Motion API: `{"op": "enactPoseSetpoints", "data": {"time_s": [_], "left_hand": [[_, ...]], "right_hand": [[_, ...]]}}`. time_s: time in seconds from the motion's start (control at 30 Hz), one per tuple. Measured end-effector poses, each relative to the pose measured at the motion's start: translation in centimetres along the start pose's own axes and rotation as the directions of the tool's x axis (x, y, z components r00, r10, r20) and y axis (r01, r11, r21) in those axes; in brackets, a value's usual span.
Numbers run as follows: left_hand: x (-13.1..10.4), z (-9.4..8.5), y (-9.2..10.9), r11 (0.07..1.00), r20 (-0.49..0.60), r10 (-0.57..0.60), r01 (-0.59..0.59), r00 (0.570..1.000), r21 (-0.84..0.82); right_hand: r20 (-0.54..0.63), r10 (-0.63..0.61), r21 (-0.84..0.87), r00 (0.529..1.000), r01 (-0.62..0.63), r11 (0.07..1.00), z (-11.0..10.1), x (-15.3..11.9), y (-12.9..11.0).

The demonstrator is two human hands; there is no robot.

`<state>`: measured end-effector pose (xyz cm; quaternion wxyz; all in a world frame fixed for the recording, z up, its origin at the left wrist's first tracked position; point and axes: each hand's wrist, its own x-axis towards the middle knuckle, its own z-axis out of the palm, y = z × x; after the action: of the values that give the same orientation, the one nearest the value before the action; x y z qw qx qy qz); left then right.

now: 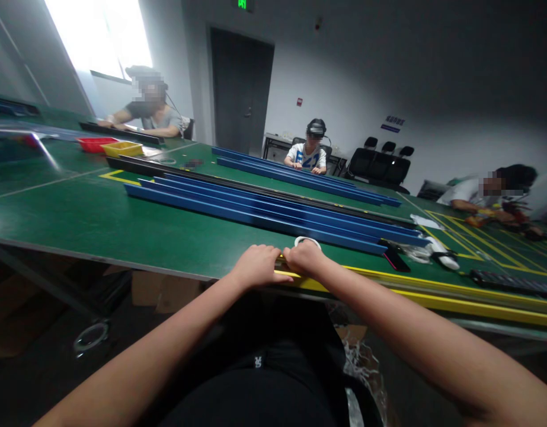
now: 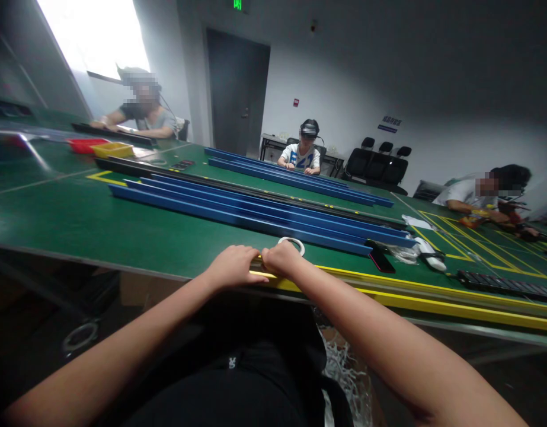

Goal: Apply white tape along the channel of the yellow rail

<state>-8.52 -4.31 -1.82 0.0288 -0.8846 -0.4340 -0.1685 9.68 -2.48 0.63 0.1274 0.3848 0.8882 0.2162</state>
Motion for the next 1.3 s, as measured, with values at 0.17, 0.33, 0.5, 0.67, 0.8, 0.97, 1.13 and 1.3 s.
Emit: {"op": "enactPoseSetpoints", "data": {"time_s": [0.17,0.33,0.5,0.67,0.8,0.97,1.13,1.3], "left_hand": [[-0.01,-0.26,0.04,1.000,0.007,0.000,0.000,1.000,-0.008],[0.00,-0.36,0.13,1.000,0.023,-0.015,0.015,1.000,-0.001],[-0.02,-0.43,0.20,1.000,0.025,-0.019,0.019,1.000,-0.012],[-0.03,-0.49,0.24,1.000,0.026,-0.018,0.018,0.999,-0.017],[0.01,-0.43,0.24,1.000,0.030,-0.024,0.024,0.999,-0.011],[-0.06,-0.31,0.17,1.000,0.017,-0.014,0.014,1.000,-0.016],[-0.07,-0.23,0.12,1.000,0.015,-0.013,0.013,1.000,-0.011],[-0.03,-0.27,0.17,1.000,0.015,-0.016,0.016,1.000,-0.010]], "right_hand": [[0.025,0.000,0.030,1.000,0.000,1.000,-0.41,0.02,0.11],[0.054,0.002,0.034,0.999,-0.004,0.999,-0.74,-0.01,0.15],[0.003,0.030,0.020,1.000,-0.030,0.999,-0.41,-0.02,-0.16],[0.018,0.004,0.023,1.000,-0.004,1.000,-0.37,0.06,0.12],[0.036,0.008,0.034,0.999,-0.009,0.999,-0.48,0.00,0.16],[0.011,0.032,0.042,0.999,-0.033,0.999,-0.30,-0.07,-0.09],[0.021,0.012,0.047,1.000,-0.013,0.999,-0.26,0.05,0.17],[0.020,0.025,0.039,1.000,-0.025,0.999,-0.27,0.04,0.09]]}}
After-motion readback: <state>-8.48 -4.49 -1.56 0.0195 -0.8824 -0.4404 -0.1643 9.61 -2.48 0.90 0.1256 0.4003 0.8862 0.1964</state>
